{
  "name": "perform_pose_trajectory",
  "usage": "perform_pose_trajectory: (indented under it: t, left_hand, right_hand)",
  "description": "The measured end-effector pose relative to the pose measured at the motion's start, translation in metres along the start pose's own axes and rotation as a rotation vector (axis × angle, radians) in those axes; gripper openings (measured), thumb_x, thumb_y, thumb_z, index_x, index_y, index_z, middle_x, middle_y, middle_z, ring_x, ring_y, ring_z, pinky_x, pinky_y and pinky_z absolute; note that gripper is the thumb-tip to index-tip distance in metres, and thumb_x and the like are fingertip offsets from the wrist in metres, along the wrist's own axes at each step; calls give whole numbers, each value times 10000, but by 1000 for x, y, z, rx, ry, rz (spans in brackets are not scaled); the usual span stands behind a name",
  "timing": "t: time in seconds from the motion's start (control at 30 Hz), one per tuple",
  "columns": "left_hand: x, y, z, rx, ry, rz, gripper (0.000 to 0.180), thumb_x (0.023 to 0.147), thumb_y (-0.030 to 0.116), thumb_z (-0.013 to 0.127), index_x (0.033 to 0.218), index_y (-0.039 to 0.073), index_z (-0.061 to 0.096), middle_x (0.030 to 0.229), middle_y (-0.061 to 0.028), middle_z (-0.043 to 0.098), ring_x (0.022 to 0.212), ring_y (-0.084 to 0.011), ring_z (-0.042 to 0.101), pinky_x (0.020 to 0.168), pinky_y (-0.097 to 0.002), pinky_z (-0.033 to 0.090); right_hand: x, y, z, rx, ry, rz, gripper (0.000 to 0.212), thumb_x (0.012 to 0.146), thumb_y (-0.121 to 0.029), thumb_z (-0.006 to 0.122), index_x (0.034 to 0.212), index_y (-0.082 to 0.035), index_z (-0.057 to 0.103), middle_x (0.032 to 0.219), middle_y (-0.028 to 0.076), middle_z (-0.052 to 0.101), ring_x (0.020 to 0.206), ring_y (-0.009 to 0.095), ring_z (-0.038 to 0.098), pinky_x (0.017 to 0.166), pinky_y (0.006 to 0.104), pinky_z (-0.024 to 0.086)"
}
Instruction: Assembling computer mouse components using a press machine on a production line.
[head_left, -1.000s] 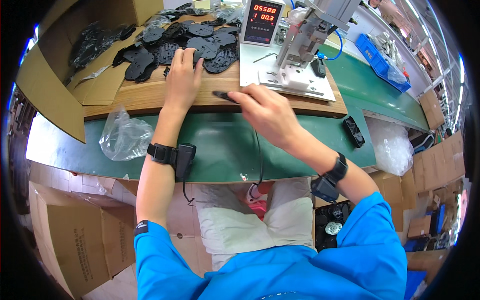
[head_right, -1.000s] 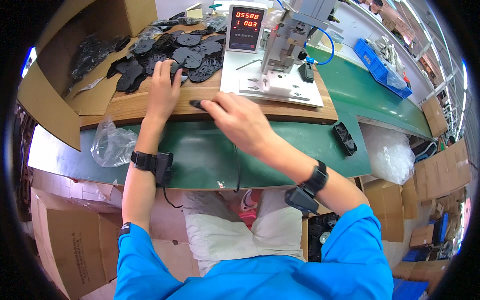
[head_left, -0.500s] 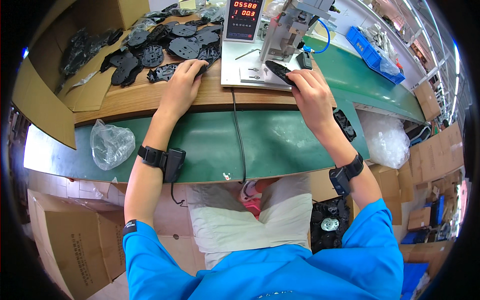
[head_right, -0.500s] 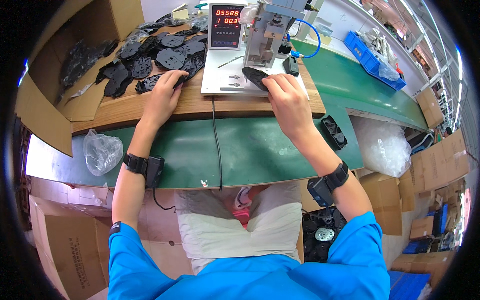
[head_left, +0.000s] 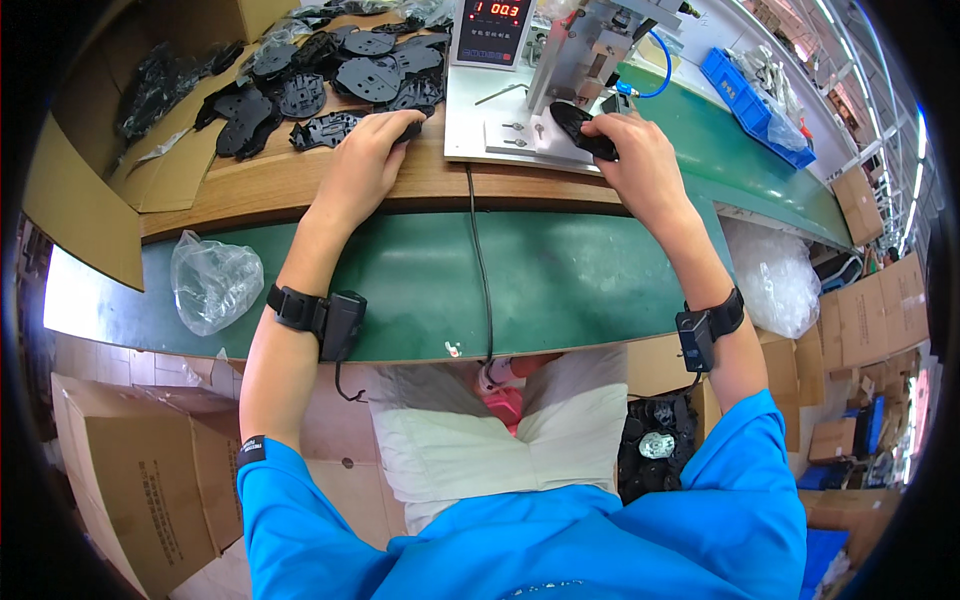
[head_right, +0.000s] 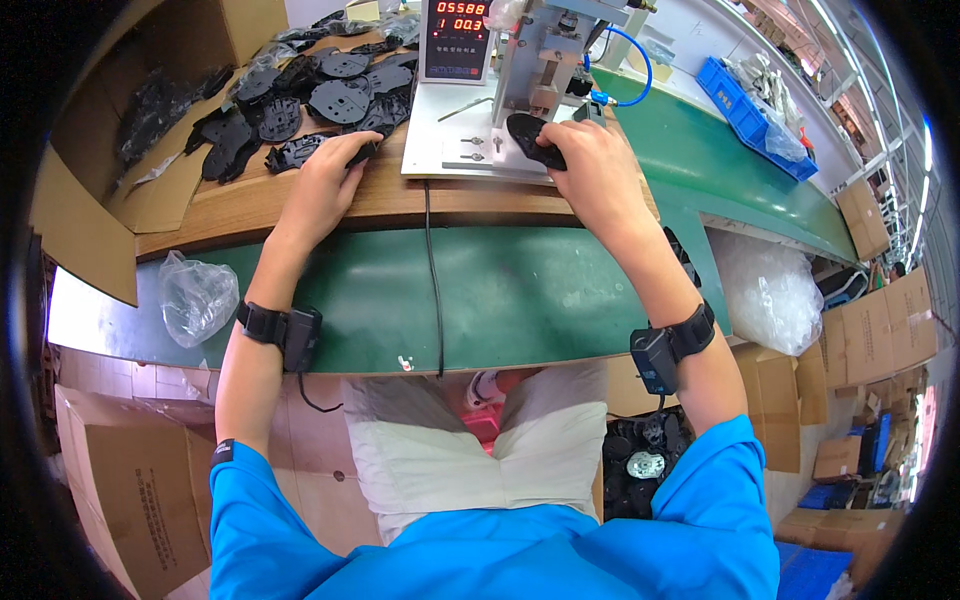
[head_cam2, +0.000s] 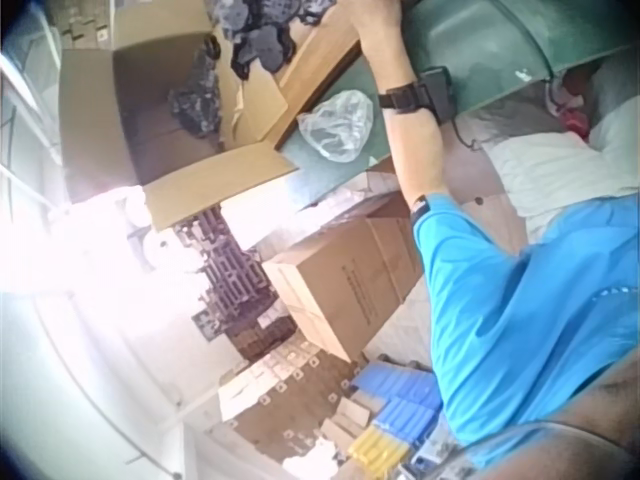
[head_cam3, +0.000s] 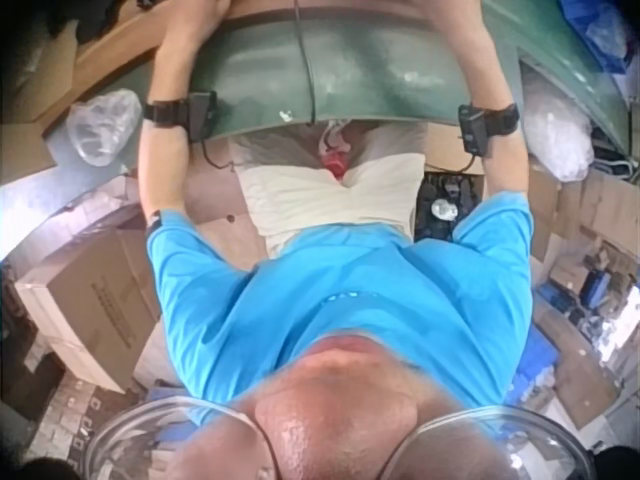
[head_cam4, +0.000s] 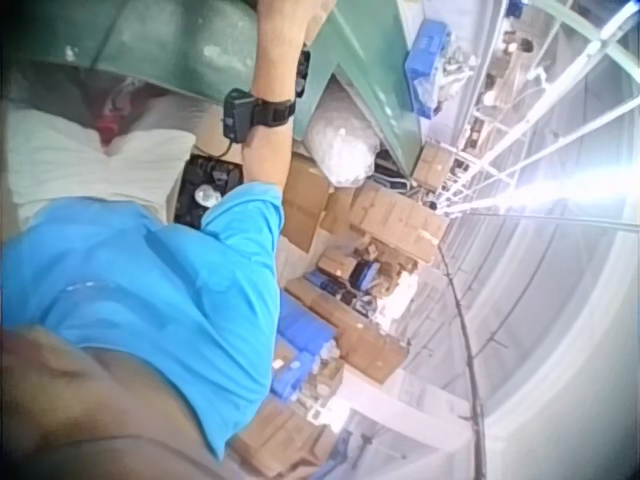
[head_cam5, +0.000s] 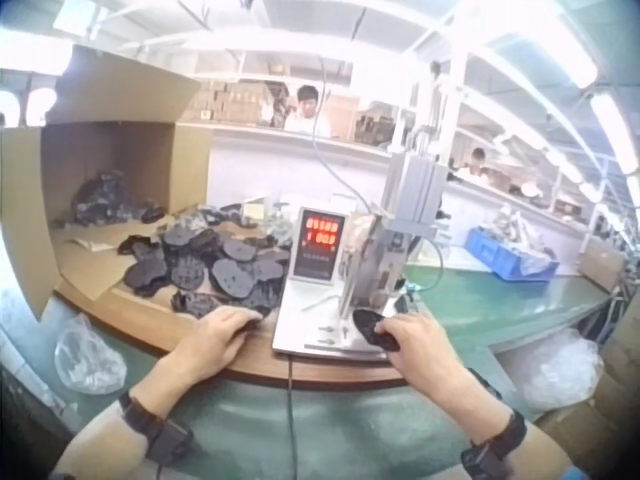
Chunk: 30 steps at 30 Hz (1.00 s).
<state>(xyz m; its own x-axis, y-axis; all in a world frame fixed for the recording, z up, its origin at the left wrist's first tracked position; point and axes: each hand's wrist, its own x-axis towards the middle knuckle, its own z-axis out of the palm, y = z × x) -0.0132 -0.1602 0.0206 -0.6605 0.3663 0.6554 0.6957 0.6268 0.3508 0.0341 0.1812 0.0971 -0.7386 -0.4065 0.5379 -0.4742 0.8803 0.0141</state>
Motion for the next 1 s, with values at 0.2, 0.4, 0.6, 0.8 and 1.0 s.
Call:
perform_pose_trajectory:
  t: [0.2, 0.4, 0.6, 0.8, 1.0]
  left_hand:
    - [0, 1, 0, -32, -22, -37, 349, 947, -20, 631, 1290, 42, 649, 1230, -183, 701, 1174, -365, 651, 1034, -438, 503]
    - [-4, -13, 9, -64, 59, 26, 348, 961, 27, 635, 1305, 82, 643, 1138, -209, 708, 1094, -406, 671, 949, -455, 536]
    - [1, -10, 1, -20, 61, 73, 331, 1017, 86, 628, 1347, 108, 627, 1212, -210, 708, 1144, -405, 670, 944, -419, 534]
    - [4, -1, -5, -104, 88, 32, 226, 1017, 64, 595, 1235, 20, 637, 1080, -256, 720, 1026, -423, 704, 854, -434, 558]
    - [3, 4, -7, -63, 57, -11, 226, 1016, 77, 599, 1232, 21, 636, 1077, -264, 714, 1027, -436, 695, 848, -445, 555]
  right_hand:
    - [-3, -29, 8, -257, -115, -54, 340, 768, -31, 788, 1080, -69, 658, 952, 117, 709, 976, 336, 683, 841, 460, 561]
    - [-4, -20, 2, -117, -95, -102, 321, 762, -40, 796, 1045, -61, 645, 955, 127, 710, 985, 347, 682, 844, 469, 562]
    - [1, -10, 9, -152, -78, -102, 321, 783, -90, 789, 1092, -65, 705, 983, 169, 743, 980, 372, 714, 865, 477, 570]
    - [2, -31, 1, -130, -33, -56, 152, 773, -16, 685, 924, -13, 708, 866, 234, 701, 887, 433, 683, 797, 508, 544]
    - [-1, -22, 5, -113, -24, -58, 204, 768, -40, 701, 970, -20, 724, 912, 218, 717, 930, 413, 683, 837, 479, 548]
